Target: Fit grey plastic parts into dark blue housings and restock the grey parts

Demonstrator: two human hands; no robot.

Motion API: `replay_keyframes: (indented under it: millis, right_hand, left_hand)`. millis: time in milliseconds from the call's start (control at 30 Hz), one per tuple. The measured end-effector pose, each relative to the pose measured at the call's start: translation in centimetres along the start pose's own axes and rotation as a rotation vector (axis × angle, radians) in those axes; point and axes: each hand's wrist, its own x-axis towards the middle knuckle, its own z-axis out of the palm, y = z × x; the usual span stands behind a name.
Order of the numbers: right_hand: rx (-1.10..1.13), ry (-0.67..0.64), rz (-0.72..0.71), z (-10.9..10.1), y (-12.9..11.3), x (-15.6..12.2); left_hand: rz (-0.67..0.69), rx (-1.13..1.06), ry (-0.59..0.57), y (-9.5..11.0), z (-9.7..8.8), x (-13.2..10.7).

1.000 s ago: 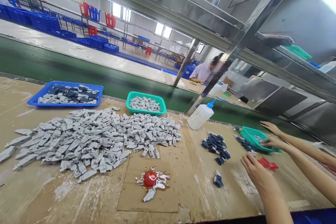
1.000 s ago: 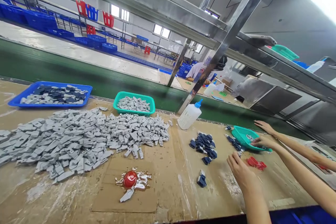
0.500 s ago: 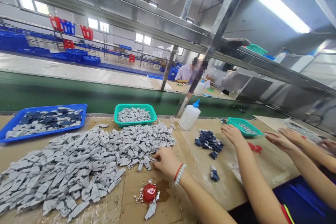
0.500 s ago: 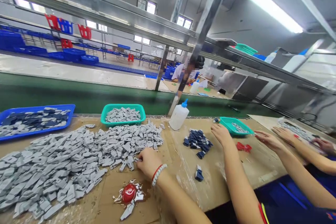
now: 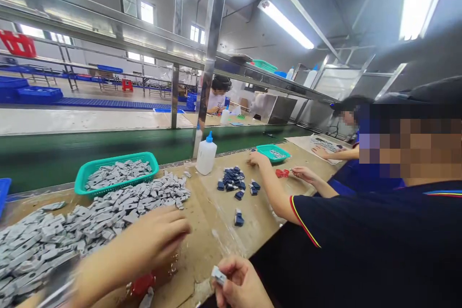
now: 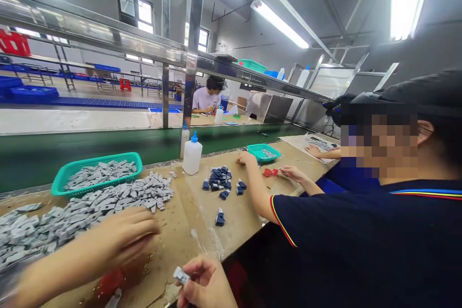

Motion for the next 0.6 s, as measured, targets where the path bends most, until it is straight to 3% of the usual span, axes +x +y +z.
replay_keyframes:
  millis: [67,167,233,333,400,467,533,600]
  right_hand:
    - [0.097,-0.01,0.014,-2.1,0.1,-1.4]
    - [0.122,-0.008,0.058,-3.9,-0.4,-2.6]
    - [0.1,0.052,0.053,-4.2,-1.1,-2.9]
    - [-0.002,0.21,0.039,-3.8,-2.1,-2.8]
    - [-0.147,0.325,-0.002,-3.1,-2.7,-2.3]
    - [-0.297,0.385,-0.022,-2.2,-3.1,-1.5]
    - [-0.413,0.366,-0.035,-1.1,-3.2,-0.5]
    - [-0.526,0.275,-0.073,0.2,-2.9,0.3]
  left_hand:
    - [0.146,0.127,-0.273,-1.3,4.1,5.3]
    - [0.236,0.206,-0.451,-4.0,10.2,11.8]
    - [0.252,0.231,-0.527,-5.5,12.9,14.4]
    - [0.209,0.247,-0.562,-6.5,14.8,15.9]
    - [0.146,0.241,-0.544,-6.4,14.9,16.0]
    - [0.076,0.209,-0.51,-5.8,13.6,15.6]
    - [0.005,0.148,-0.435,-4.9,10.9,14.5]
    - [-0.06,0.064,-0.32,-3.8,6.9,12.2]
